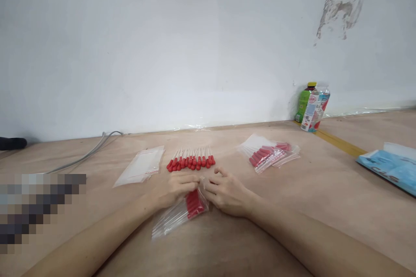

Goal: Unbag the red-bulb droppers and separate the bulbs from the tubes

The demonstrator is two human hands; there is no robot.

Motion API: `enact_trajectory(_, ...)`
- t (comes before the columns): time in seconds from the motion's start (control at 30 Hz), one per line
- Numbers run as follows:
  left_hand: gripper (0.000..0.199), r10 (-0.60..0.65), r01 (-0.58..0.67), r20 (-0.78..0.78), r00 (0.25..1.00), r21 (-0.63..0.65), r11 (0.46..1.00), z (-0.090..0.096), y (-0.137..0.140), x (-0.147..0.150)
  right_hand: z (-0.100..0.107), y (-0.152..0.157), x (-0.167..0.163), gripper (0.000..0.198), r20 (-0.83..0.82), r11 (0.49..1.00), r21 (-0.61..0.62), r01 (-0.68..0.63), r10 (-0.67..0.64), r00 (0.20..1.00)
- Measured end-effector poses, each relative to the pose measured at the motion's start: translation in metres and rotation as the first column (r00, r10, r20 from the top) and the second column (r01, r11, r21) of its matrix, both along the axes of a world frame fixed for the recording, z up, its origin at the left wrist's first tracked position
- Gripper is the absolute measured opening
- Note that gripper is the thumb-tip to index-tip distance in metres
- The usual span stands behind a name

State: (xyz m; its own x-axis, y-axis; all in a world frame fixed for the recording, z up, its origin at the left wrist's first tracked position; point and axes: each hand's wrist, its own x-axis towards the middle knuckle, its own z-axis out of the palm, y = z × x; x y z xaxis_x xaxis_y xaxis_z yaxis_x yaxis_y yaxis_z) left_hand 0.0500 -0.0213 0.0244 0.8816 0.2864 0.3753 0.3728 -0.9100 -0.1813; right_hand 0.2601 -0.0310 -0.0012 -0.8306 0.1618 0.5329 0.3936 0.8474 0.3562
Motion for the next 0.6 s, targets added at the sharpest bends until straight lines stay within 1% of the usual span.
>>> enact_trajectory(0.03,0.028,0.019,-0.018,0.048,0.999,-0.015,1.0,0.002,0.001,-0.003,0.0,0.001,0.002,0.027,-0.004,1.0,-0.029,0.006,-0.006,1.0)
enact_trajectory(0.1,0.023,0.048,-0.04,0.139,0.989,-0.063,0.997,0.006,0.003,-0.009,0.001,0.001,0.005,0.02,-0.01,0.992,-0.126,0.004,-0.006,1.0)
enact_trajectory(0.17,0.022,0.051,-0.032,0.171,0.984,-0.112,0.993,0.01,0.004,-0.012,0.003,-0.001,0.008,0.013,-0.01,0.964,-0.264,-0.028,0.026,1.0)
enact_trajectory(0.2,0.022,0.042,-0.021,0.17,0.985,-0.125,0.992,0.012,0.003,-0.011,0.004,-0.002,0.008,0.012,-0.014,0.938,-0.342,-0.046,0.044,0.999)
enact_trajectory(0.27,0.022,0.041,-0.018,0.165,0.986,-0.135,0.991,0.015,0.0,-0.008,0.005,-0.004,0.008,0.013,-0.057,0.859,-0.506,-0.075,0.054,0.997)
enact_trajectory(0.33,0.024,0.078,-0.055,0.152,0.985,-0.154,0.987,0.018,-0.005,-0.003,0.005,-0.004,0.006,0.019,-0.142,0.756,-0.648,-0.096,0.004,0.99)
enact_trajectory(0.37,0.024,0.112,-0.086,0.143,0.983,-0.175,0.981,0.018,-0.008,-0.001,0.004,-0.004,0.005,0.022,-0.186,0.707,-0.698,-0.111,-0.029,0.982)
enact_trajectory(0.4,0.022,0.148,-0.119,0.136,0.98,-0.203,0.972,0.018,-0.012,0.001,0.002,-0.003,0.003,0.023,-0.226,0.668,-0.733,-0.126,-0.064,0.972)
enact_trajectory(0.47,0.02,0.226,-0.182,0.133,0.965,-0.283,0.942,0.016,-0.02,0.0,-0.001,-0.001,-0.001,0.022,-0.274,0.619,-0.773,-0.142,-0.123,0.954)
enact_trajectory(0.53,0.022,0.296,-0.229,0.125,0.947,-0.383,0.895,0.01,-0.031,-0.007,-0.004,0.0,-0.005,0.02,-0.284,0.592,-0.794,-0.138,-0.16,0.945)
enact_trajectory(0.6,0.037,0.326,-0.25,0.088,0.941,-0.468,0.848,0.002,-0.042,-0.018,-0.005,0.0,-0.007,0.018,-0.278,0.581,-0.805,-0.12,-0.192,0.941)
